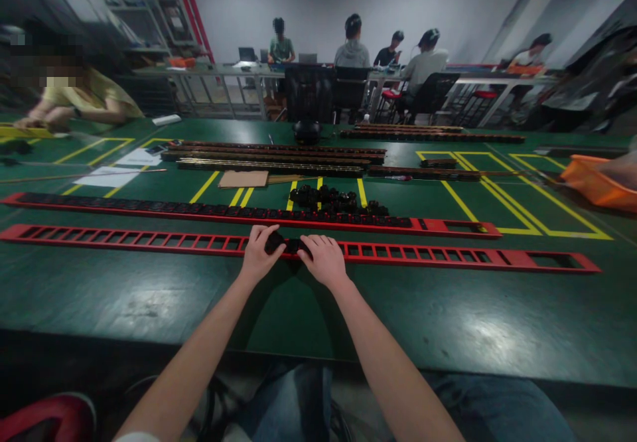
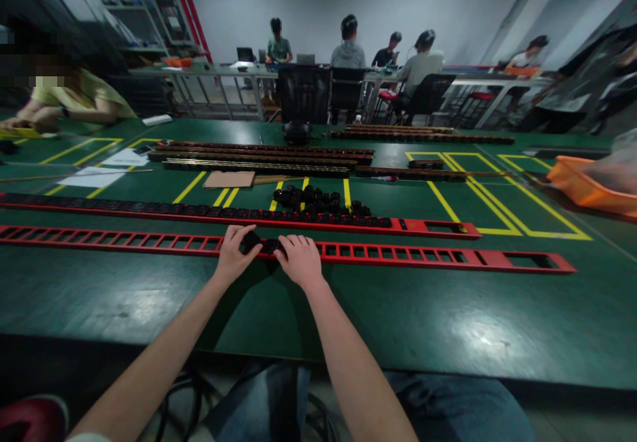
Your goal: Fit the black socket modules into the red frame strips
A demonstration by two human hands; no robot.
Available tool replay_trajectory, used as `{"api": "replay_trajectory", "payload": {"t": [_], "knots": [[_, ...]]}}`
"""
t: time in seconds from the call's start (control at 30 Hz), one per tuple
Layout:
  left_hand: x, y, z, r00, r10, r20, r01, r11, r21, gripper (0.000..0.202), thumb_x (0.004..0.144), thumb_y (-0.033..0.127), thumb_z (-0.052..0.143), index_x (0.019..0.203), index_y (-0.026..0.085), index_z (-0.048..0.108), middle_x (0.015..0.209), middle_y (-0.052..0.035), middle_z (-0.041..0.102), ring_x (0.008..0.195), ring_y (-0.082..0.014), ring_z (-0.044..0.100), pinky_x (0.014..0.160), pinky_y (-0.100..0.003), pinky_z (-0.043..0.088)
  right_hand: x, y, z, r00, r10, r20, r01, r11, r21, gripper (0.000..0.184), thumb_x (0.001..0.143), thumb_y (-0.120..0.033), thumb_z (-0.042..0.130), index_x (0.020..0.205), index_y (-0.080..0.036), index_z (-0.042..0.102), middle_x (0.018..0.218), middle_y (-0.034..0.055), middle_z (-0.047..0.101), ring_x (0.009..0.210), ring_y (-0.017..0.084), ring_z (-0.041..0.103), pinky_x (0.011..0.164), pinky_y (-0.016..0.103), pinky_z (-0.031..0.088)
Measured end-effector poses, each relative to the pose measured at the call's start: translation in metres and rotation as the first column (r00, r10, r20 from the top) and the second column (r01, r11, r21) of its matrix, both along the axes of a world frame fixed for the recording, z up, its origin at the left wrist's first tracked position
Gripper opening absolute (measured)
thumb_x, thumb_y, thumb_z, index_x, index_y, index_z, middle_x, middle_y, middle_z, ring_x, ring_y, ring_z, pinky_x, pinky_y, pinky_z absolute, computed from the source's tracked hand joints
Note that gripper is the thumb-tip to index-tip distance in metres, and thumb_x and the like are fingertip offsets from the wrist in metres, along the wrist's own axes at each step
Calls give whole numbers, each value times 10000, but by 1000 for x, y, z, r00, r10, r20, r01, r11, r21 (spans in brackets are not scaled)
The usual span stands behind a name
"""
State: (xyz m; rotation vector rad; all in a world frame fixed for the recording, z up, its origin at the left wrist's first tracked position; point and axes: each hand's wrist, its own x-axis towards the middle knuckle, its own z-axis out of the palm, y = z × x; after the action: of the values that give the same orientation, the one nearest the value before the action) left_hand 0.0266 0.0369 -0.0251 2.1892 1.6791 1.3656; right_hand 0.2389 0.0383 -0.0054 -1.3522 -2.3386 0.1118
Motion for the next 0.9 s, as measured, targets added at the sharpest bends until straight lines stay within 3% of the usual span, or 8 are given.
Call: {"api": "replay_trajectory", "payload": {"t": [0.27,0.4,0.6,0.9], "knots": [[-2,1,3,1000,19,21,-18,1000,-11,399,732,435,797,970,222,558,1009,-55,538,989,-241,577,882,-385,515,-1,0,1,1000,-11,5,11,1000,-26,384,1009,-416,468,1324,-229,585,1281,78,653,1146,228,573,978,385,400],[-2,2,2,1000,-3,13,3,1000,3,424,721,453,808,934,222,523,962,-45,581,933,-236,568,852,-382,499,-1,0,2,1000,-8,3,8,1000,-25,380,1011,-408,463,1320,-225,588,1280,79,654,1143,226,574,976,381,398],[-3,3,-1,997,12,-80,-16,999,-50,336,824,377,721,1085,221,580,1020,-61,659,930,-252,567,851,-393,465,-1,0,1,1000,-13,11,14,999,-33,387,1008,-413,470,1324,-225,586,1283,82,651,1147,226,572,972,376,396],[-5,4,0,994,-24,-109,18,998,-57,454,886,363,636,1308,234,527,1115,-56,677,1011,-258,607,917,-419,403,0,0,1,1000,-3,-14,3,1000,-15,384,1008,-420,473,1318,-224,590,1271,74,658,1149,231,571,980,378,394]]}}
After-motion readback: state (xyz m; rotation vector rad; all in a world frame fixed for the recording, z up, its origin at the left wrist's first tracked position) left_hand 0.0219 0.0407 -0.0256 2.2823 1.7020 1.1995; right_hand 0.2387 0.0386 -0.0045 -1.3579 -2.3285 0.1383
